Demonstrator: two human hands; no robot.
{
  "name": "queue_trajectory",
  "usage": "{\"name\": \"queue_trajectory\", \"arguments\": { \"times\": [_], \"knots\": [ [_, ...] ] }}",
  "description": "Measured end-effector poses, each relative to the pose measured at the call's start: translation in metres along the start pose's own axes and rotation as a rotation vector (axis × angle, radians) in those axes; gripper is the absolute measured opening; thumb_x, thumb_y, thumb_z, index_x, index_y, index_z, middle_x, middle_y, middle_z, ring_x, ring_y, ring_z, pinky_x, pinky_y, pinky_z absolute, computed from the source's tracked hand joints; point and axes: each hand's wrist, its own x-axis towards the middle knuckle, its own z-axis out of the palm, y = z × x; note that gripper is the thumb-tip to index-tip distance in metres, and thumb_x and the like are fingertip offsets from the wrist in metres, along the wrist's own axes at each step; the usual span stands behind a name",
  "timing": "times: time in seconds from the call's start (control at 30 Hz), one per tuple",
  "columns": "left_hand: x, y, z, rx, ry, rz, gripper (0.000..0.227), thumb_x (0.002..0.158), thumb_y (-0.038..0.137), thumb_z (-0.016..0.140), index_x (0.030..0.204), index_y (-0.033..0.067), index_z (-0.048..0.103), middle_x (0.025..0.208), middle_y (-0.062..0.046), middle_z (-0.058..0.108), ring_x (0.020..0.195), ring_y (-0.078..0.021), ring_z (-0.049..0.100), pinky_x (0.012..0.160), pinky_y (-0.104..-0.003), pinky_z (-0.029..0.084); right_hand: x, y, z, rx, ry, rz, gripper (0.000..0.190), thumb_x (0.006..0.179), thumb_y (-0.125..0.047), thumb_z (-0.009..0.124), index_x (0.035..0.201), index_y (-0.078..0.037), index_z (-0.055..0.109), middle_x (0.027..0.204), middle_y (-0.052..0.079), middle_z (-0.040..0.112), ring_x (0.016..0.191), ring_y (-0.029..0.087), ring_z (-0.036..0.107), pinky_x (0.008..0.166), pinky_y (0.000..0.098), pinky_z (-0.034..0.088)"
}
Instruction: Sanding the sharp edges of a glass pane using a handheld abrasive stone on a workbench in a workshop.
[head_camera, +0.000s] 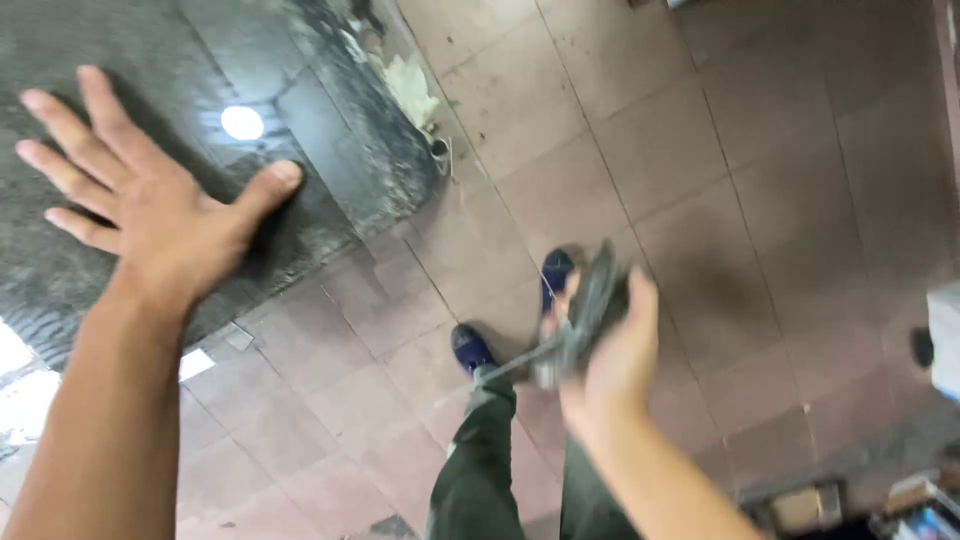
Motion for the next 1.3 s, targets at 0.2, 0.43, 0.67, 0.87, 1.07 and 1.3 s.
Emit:
{"name": "queue_trajectory", "arguments": {
  "times": [0.2,0.43,0.67,0.87,1.07,1.3],
  "knots": [
    [0.01,-0.007,0.007,0.009,0.058,0.023,0.165,0.094,0.101,0.091,0.193,0.0227,-0.015,0.177,-0.009,-0.036,0.165,-0.0453,-0.033,0.137,-0.085,-0.012,0.016,0.0,0.011,-0.052,0.019,-0.021,0.052,0.106,-0.053,0.049,0.078,-0.012,0.061,0.066,0.006,0.057,0.054,0.02,0.052,0.052,0.0326,0.044],
    [0.001,0.015,-0.003,-0.017,-0.04,0.012,0.16,0.081,0.096,0.077,0.185,0.0046,-0.003,0.175,-0.021,-0.026,0.149,-0.0422,-0.034,0.125,-0.083,-0.016,-0.017,0.013,-0.019,-0.006,-0.051,-0.097,0.038,0.111,-0.05,0.053,0.11,-0.012,0.062,0.087,0.01,0.063,0.06,0.02,0.054,0.053,0.0347,0.047],
    [0.015,0.006,0.003,-0.037,0.032,0.09,0.151,0.083,0.097,0.073,0.177,0.0012,0.004,0.178,-0.039,-0.003,0.149,-0.0576,-0.02,0.114,-0.081,-0.019,-0.005,-0.011,-0.006,-0.344,-0.045,-0.074,0.033,0.11,-0.048,0.052,0.103,-0.016,0.06,0.084,0.007,0.061,0.064,0.021,0.055,0.054,0.0344,0.041],
    [0.013,0.012,-0.006,-0.032,0.068,0.099,0.153,0.08,0.098,0.075,0.176,-0.0012,0.009,0.178,-0.043,0.003,0.153,-0.0633,-0.014,0.111,-0.082,-0.02,-0.019,-0.024,-0.015,-0.517,-0.078,-0.01,0.046,0.116,-0.051,0.052,0.107,-0.007,0.061,0.086,0.01,0.062,0.06,0.02,0.052,0.052,0.0341,0.042],
    [0.002,0.015,-0.006,-0.078,0.063,0.137,0.134,0.084,0.089,0.077,0.175,0.0099,0.019,0.179,-0.036,0.007,0.152,-0.0574,-0.015,0.109,-0.082,-0.02,-0.025,-0.042,0.009,-0.765,-0.058,-0.01,0.036,0.114,-0.043,0.05,0.109,-0.008,0.059,0.086,0.011,0.063,0.063,0.021,0.051,0.055,0.0354,0.04],
    [0.001,0.01,-0.002,-0.02,0.028,0.074,0.154,0.079,0.093,0.074,0.174,-0.0082,0.007,0.178,-0.042,-0.003,0.147,-0.0502,-0.023,0.116,-0.08,-0.016,0.012,-0.042,0.018,-0.835,-0.151,0.169,0.051,0.114,-0.048,0.049,0.093,-0.004,0.066,0.08,0.008,0.063,0.059,0.018,0.053,0.046,0.0319,0.043]
  ]
}}
